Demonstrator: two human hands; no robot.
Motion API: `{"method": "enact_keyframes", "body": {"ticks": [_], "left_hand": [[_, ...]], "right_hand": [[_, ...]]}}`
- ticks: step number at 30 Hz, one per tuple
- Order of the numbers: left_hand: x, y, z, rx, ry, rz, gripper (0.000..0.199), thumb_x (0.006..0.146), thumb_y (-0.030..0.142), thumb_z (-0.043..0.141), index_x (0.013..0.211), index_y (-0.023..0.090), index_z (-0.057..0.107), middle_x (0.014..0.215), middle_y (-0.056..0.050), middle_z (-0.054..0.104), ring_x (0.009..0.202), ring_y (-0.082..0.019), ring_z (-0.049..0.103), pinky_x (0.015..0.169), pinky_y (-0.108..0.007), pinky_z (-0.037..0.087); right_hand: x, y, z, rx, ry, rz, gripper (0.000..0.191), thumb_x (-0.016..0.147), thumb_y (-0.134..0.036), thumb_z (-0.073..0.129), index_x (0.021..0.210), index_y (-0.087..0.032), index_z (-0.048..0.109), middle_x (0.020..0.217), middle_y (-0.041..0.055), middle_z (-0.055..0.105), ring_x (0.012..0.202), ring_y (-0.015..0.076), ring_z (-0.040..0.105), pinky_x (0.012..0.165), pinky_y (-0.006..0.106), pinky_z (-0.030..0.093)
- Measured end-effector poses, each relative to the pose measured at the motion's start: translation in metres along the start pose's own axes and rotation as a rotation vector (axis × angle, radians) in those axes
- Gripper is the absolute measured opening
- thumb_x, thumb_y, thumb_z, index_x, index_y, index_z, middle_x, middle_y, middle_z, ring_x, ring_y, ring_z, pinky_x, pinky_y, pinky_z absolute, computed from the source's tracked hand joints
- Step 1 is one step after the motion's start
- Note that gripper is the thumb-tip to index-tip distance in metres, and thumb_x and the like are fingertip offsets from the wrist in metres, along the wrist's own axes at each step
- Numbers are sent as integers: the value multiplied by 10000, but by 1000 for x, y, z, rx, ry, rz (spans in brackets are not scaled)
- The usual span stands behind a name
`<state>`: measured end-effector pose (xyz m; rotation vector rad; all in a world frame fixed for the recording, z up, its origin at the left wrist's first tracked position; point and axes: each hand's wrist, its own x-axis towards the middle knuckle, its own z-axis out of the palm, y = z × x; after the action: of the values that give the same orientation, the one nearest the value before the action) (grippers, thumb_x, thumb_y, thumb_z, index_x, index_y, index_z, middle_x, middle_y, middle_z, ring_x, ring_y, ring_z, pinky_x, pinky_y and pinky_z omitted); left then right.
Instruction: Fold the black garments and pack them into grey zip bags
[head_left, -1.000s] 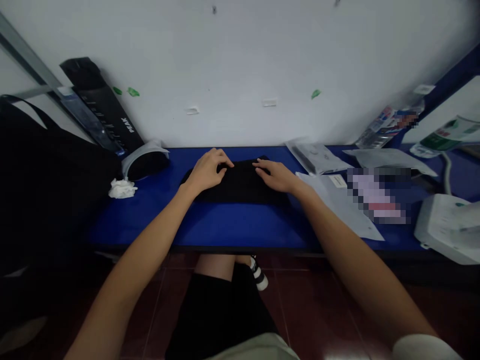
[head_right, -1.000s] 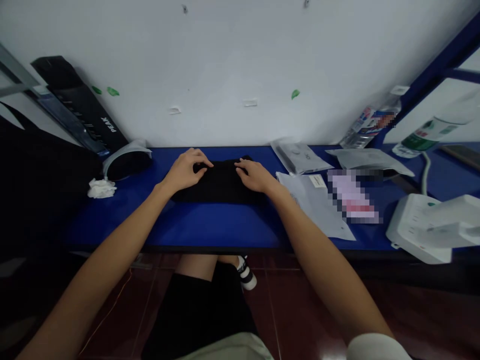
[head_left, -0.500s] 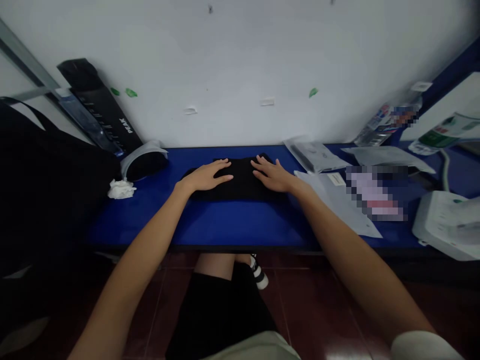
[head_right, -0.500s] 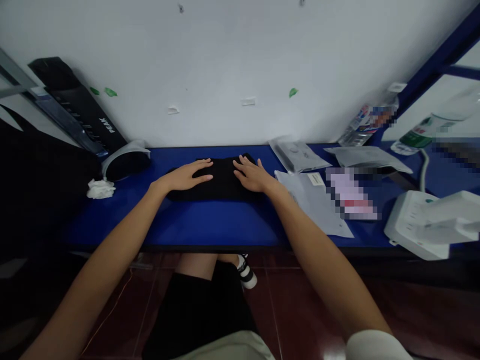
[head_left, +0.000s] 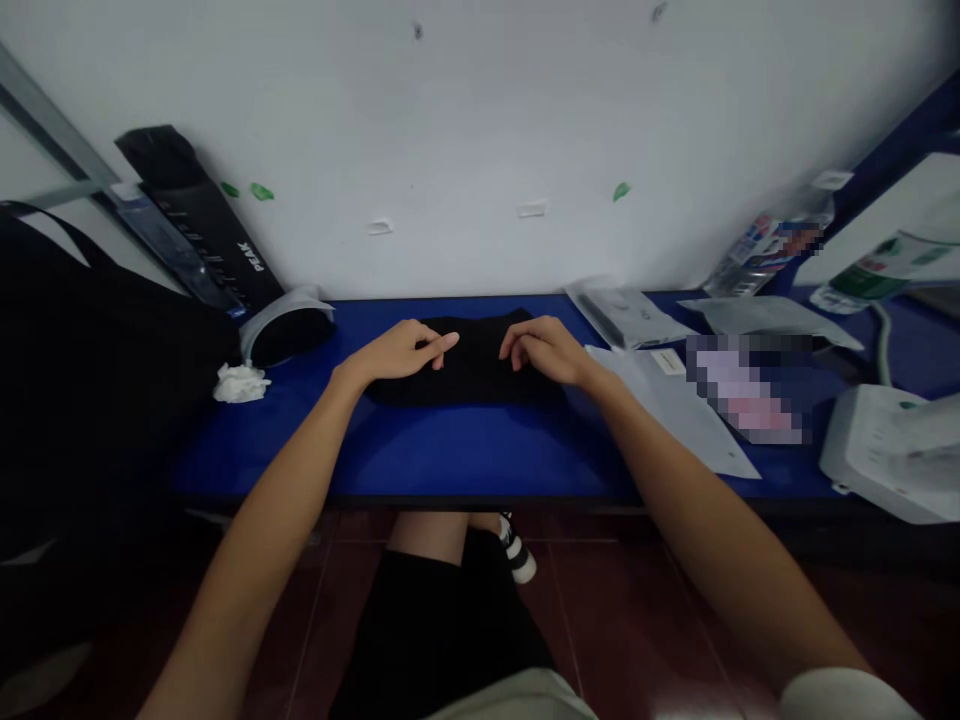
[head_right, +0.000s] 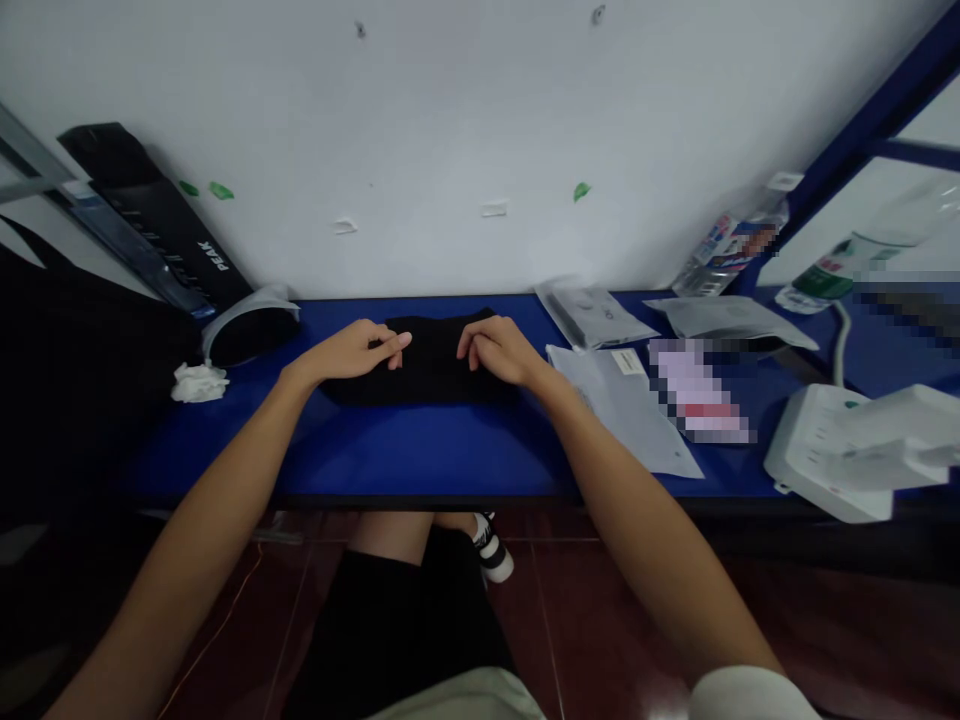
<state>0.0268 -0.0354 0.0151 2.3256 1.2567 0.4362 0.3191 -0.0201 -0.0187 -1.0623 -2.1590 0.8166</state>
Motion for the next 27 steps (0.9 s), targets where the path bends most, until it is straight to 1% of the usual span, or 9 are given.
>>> {"method": "enact_keyframes", "body": {"ticks": [3,6,9,12,17,19,21,24,27], "left_hand": [[-2,10,-3,-117,-51,19,706,1066,701,470,632,205,723,653,-41,700,552,-131,542,613,-298,406],[-3,14,-3,-234,-204,18,686,1011,725,579,625,186,754,652,-79,738,558,-144,620,574,-276,442],[-2,9,2,-311,-452,-57,618,930,730,704,690,169,805,719,-118,790,579,-184,704,507,-261,472],[1,3,7,-320,-552,-88,570,902,712,759,712,176,805,779,-126,818,584,-189,731,497,-254,512],[2,3,11,-318,-543,-98,667,889,791,727,655,167,758,706,-133,788,561,-185,725,510,-255,538],[3,5,13,-345,-534,-122,757,874,889,647,651,169,720,648,-133,758,550,-196,722,498,-262,535],[3,7,12,-388,-495,-152,836,875,976,502,662,185,668,589,-121,719,503,-196,695,460,-267,505],[1,10,5,-400,-277,-132,855,935,973,333,626,210,563,498,-58,607,394,-134,553,417,-256,407],[-4,13,-4,-345,-57,-18,825,999,890,391,543,209,476,450,-12,492,382,-82,415,440,-249,338]], "right_hand": [[-1,-7,-2,153,18,14,262,756,-159,456,740,-197,714,558,17,662,562,179,606,621,282,453],[-2,-14,-3,264,-35,68,235,750,-184,476,736,-202,710,518,14,637,516,172,577,579,276,454],[-3,-17,-2,341,-162,112,216,743,-216,499,758,-205,714,528,13,661,471,170,583,529,275,470],[-4,-15,0,381,-328,153,215,732,-231,510,797,-203,712,539,15,685,423,178,612,464,271,462],[-4,-11,5,218,-426,196,181,745,-204,495,765,-208,675,510,-9,656,397,168,617,434,252,414],[-4,-10,6,93,-319,181,181,771,-189,483,734,-218,658,501,-23,627,387,158,578,463,266,420],[-2,-8,7,-85,-116,138,204,797,-171,481,698,-227,651,529,-14,626,457,166,589,536,288,444],[-1,-6,6,-369,150,125,238,837,-161,511,716,-238,701,675,32,717,691,225,680,682,326,474],[0,-3,7,-463,203,167,268,886,-171,522,841,-250,775,806,47,786,810,258,711,737,344,476]]}}
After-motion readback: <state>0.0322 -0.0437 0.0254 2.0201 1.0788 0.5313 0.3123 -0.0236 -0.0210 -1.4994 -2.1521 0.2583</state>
